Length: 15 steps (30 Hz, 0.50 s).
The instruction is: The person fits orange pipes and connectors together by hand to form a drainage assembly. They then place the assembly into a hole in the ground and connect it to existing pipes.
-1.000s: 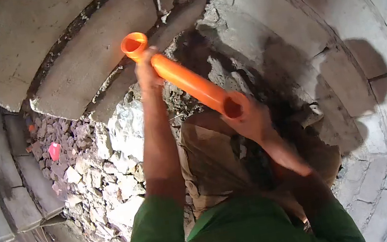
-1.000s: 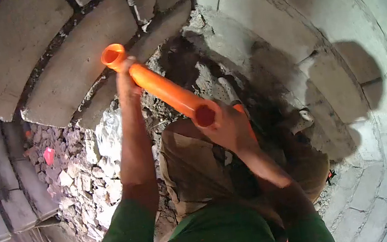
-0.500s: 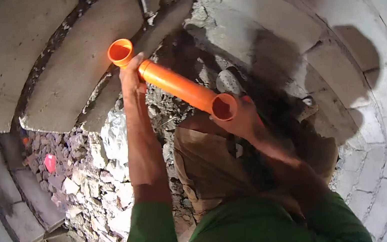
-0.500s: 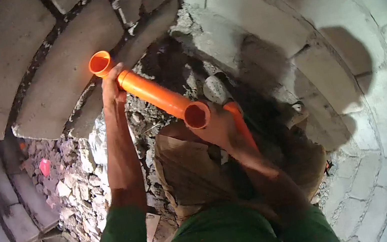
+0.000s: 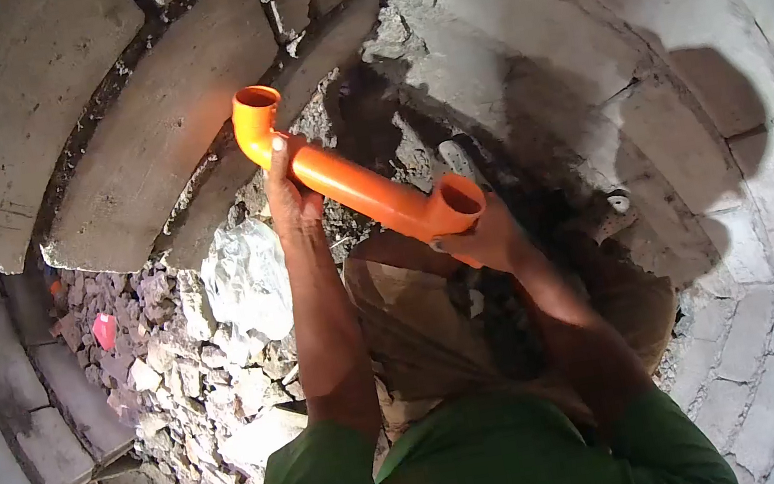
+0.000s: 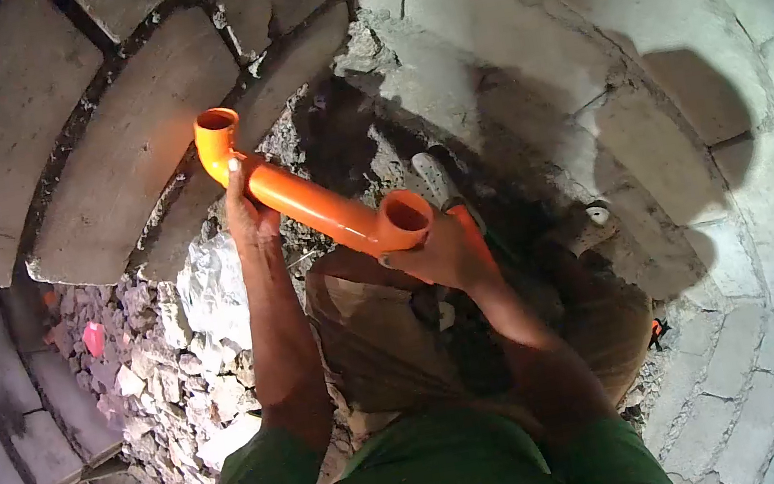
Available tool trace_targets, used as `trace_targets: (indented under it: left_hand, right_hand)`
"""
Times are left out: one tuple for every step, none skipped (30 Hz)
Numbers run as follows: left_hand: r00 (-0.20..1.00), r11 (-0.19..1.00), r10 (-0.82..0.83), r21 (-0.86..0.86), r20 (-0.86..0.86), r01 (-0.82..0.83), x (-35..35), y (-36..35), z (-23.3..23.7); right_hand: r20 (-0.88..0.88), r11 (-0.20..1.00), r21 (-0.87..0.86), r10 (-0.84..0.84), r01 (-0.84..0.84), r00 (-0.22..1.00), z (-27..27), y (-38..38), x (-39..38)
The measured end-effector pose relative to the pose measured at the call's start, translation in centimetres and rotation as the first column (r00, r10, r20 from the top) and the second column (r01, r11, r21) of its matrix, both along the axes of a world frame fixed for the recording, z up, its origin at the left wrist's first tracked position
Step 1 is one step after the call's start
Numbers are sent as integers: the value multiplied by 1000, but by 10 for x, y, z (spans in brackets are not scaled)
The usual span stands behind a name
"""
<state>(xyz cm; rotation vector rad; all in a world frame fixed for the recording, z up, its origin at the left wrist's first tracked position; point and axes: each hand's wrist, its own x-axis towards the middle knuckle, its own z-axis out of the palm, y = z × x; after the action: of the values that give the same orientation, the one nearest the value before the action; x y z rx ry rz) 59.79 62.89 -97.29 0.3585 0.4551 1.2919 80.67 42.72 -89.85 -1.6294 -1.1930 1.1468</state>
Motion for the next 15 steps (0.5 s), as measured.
trace_targets:
  left_hand:
    - [1000,1000,0,-4,-3,0,0,-5,-3]
    - [998,999,-48,18,30,47,-5,-5,-4]
    - [993,995,-96,41,62,94,-11,-4,-6]
    - [994,995,-99,21,39,98,-15,-2,1]
    - [995,995,-103,-1,17,103,-21,-1,7]
    - [970,974,-180,106,-161,198,-28,1,11]
    - [948,979,-81,153,-308,133,-28,5,13]
    - [868,969,-59,179,-493,168,-29,5,15]
    - [752,958,-27,198,-658,207,-29,4,27]
    - [629,933,-62,180,-775,313,-34,4,36]
    - [630,934,-65,175,-774,312,-34,2,37]
    - [522,931,-27,170,-853,325,-36,2,36]
    - [403,927,14,163,-915,337,-37,2,36]
    - [347,940,107,208,-932,270,-35,-3,32]
    - [344,942,104,203,-933,268,-37,-6,27]
  right_hand:
    - [-1,1000,1,5,-5,1000,-7,-6,6]
    - [-25,999,21,-38,38,999,-17,-16,12]
    - [-51,996,39,-80,82,995,-23,-25,17]
    - [-52,996,38,-77,79,996,-25,-34,23]
    - [-35,994,61,-90,92,995,-27,-45,28]
    - [-18,991,85,-105,106,994,-23,-50,26]
    - [-16,991,82,-106,107,994,-17,-56,25]
    - [32,993,-64,-99,101,995,-8,-63,26]
    - [56,985,-138,-95,102,994,-3,-67,25]
    - [79,972,-211,-87,102,993,2,-71,24]
    - [223,991,-121,-23,51,974,3,-76,25]
    - [366,999,-36,27,-15,930,7,-79,22]
    - [366,999,-37,29,-17,930,11,-82,17]
    - [432,994,-104,28,19,901,16,-86,9]
    - [495,984,-170,35,57,868,18,-91,2]
